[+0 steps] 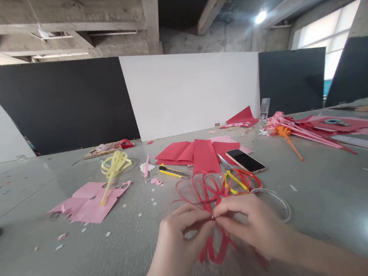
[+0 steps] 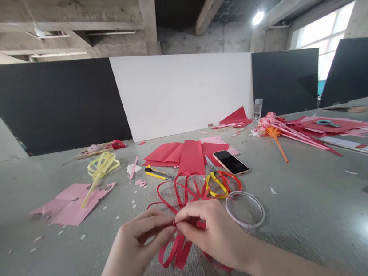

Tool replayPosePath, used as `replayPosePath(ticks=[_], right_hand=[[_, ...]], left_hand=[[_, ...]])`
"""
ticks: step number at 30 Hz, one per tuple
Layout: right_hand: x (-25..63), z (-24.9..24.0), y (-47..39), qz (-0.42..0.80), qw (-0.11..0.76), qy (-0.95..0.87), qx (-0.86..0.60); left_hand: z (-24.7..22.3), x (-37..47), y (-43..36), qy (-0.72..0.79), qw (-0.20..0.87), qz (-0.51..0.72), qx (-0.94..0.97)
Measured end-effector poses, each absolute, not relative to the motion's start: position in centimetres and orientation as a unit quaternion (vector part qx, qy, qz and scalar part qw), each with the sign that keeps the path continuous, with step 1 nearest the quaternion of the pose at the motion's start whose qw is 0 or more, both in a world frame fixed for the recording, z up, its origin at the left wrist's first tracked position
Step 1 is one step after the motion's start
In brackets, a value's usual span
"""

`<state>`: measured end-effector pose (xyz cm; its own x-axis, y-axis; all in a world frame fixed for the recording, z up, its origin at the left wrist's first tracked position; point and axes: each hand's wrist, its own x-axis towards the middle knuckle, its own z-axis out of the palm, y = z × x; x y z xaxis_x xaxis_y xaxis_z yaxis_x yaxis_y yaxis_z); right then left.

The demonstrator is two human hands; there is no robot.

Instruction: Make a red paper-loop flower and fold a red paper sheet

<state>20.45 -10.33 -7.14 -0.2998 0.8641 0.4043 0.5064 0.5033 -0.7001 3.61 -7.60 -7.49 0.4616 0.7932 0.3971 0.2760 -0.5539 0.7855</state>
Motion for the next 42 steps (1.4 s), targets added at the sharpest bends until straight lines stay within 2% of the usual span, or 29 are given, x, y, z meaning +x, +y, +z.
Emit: replayPosePath(ticks=[14, 29, 31, 35, 39, 42], right_hand=[[20.8, -6.6, -10.1, 0.265, 0.361, -0.771, -0.453], [20.7, -6.7, -10.2, 0.303, 0.351, -0.767, -0.443], [20.7, -6.9, -10.1, 0.306, 0.35, -0.768, -0.44], [20.5, -7.4, -10.2, 0.31, 0.359, -0.753, -0.456], [20.4, -7.8, -10.2, 0.286, 0.367, -0.754, -0.464], [20.3, -7.8, -10.2, 0.27, 0.37, -0.763, -0.456]], left_hand=[[-6.8, 3.3, -6.6, 0.348, 0.529, 0.304, 0.712], [-7.2, 3.1, -6.3, 0.348, 0.55, 0.275, 0.708], [-7.2, 3.1, -6.3, 0.361, 0.508, 0.287, 0.728], [-7.5, 3.1, -6.7, 0.385, 0.33, 0.341, 0.791], [-8.2, 2.9, -7.2, 0.261, 0.179, 0.406, 0.857], [-8.7, 2.8, -7.4, 0.209, 0.135, 0.404, 0.88]])
